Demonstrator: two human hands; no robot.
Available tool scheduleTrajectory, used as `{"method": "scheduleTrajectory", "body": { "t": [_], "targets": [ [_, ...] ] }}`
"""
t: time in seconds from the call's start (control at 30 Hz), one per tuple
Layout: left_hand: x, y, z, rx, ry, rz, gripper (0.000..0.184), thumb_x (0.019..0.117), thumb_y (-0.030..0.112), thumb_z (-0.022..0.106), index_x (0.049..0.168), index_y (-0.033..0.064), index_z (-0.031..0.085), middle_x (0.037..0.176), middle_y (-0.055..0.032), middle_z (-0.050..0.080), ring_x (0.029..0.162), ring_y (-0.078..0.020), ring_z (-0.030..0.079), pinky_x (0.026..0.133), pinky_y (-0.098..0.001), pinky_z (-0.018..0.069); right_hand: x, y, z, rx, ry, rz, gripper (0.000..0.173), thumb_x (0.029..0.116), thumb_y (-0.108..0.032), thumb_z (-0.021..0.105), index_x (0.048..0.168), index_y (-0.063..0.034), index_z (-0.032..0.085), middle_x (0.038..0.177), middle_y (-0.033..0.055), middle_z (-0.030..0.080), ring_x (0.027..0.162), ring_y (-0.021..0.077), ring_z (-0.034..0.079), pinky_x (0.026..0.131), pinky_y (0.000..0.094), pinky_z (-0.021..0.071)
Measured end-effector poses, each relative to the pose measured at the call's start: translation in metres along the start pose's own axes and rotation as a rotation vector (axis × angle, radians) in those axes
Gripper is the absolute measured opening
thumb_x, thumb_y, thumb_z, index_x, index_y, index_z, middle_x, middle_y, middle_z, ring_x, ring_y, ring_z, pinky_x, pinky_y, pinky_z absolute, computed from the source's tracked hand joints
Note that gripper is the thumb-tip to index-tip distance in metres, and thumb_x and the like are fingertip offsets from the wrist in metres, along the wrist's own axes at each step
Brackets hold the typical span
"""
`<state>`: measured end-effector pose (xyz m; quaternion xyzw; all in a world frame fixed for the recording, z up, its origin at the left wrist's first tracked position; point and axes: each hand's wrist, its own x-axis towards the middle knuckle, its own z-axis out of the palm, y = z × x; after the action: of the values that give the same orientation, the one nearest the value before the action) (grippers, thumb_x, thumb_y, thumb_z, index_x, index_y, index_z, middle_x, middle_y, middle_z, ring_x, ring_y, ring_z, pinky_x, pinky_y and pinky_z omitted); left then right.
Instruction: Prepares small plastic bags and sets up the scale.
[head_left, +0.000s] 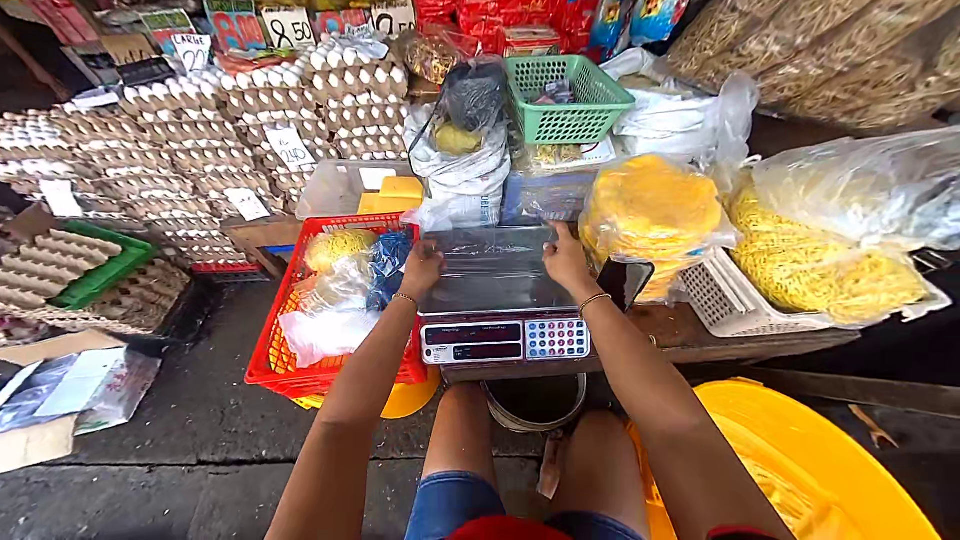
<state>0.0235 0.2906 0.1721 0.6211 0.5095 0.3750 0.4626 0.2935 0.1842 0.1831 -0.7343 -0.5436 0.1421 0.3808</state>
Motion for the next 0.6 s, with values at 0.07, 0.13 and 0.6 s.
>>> {"method": "scheduleTrajectory", "body": {
  "t": [0.07, 0.13, 0.6],
  "targets": [
    [0.005, -0.012, 0.004, 0.115, 0.017, -0.025, 0.042, 0.1045, 0.01, 0.054, 0.143, -0.0008, 0.044, 0.11, -0.0238, 0.067, 0.088, -0.0292, 0.068, 0.08, -0.0459, 0.057, 0.003, 0.007, 0.009, -0.062, -0.003, 0.032, 0.052, 0.1065, -0.018, 0.05, 0.156, -0.0172, 0.036, 0.107, 0.0305, 0.068, 0.088, 0.0497, 0.068, 0.076, 0.0669, 0.0533],
    [0.008, -0.01, 0.004, 0.257, 0.032, -0.007, 0.044, 0.1021, 0.01, 0.056, 0.142, -0.0026, 0.044, 0.111, -0.0273, 0.067, 0.095, -0.0378, 0.07, 0.087, -0.0546, 0.0564, 0.004, 0.008, 0.013, -0.109, -0.005, 0.044, 0.051, 0.1058, -0.019, 0.052, 0.155, -0.0173, 0.039, 0.112, 0.0306, 0.067, 0.094, 0.051, 0.068, 0.079, 0.068, 0.0531],
    [-0.018, 0.01, 0.004, 0.854, 0.219, 0.389, 0.03, 0.0951, 0.014, 0.063, 0.119, -0.004, 0.059, 0.119, -0.0313, 0.061, 0.112, -0.0496, 0.061, 0.091, -0.0639, 0.0508, 0.005, -0.003, 0.01, -0.344, 0.047, 0.041, 0.045, 0.1037, -0.022, 0.054, 0.146, -0.0074, 0.047, 0.123, 0.0313, 0.063, 0.114, 0.0527, 0.061, 0.084, 0.0689, 0.0506]
  ]
}}
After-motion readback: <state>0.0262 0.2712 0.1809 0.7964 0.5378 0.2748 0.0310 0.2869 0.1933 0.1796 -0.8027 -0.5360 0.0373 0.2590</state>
